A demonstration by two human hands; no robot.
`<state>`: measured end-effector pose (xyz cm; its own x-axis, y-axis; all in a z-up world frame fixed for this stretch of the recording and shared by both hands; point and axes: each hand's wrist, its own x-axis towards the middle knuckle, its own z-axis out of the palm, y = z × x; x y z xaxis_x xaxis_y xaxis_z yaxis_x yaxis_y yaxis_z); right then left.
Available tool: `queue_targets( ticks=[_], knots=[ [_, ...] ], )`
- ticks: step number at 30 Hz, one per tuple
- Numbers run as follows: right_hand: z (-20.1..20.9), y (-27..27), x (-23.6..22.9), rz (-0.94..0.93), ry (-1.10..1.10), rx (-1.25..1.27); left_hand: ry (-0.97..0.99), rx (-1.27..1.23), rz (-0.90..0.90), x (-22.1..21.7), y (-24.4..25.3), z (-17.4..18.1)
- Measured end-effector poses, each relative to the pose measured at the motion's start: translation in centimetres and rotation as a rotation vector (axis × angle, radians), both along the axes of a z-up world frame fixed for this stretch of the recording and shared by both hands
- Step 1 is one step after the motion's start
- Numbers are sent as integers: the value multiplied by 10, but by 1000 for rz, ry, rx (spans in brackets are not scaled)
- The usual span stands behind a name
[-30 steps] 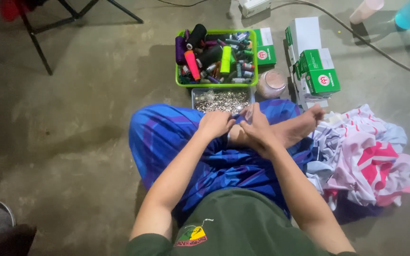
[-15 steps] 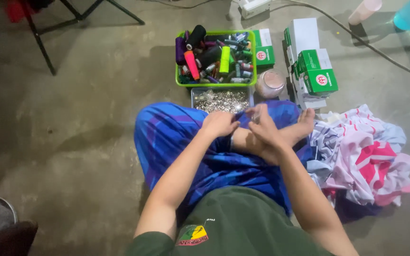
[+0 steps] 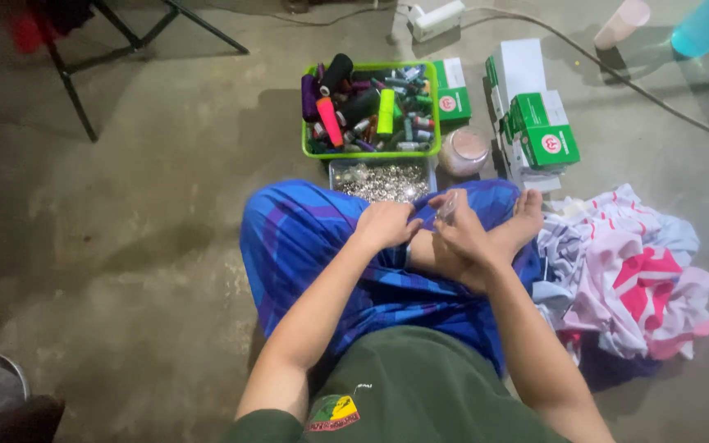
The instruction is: Sorting and inspecting small metal rivets from a plastic tray while sitting on the floor
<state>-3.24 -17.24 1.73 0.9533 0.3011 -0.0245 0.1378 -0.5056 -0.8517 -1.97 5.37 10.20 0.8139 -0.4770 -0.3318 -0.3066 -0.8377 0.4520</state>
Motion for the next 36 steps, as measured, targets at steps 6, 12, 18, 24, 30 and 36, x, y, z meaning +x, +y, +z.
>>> queue_targets(
  ticks=[6,12,18,24,30,36],
  knots=[
    [-2,-19,-5,-26,34,-91,-132,-18,-39,-6,-20,-14],
    [14,-27,-15,-30,11,-160,-272,-34,-58,-18,-34,-9],
    [33,3,-8,-106,89,-208,-172,-27,-19,-8,-19,-15],
    [-22,28,17,-133,73,-215,-100,4,118,16,11,-71],
    [-58,60,33,-224,188,-48,-3,-15,184,49,35,-128],
    [-53,34,28,-307,54,155,96,89,15,75,-15,-184]
  ],
)
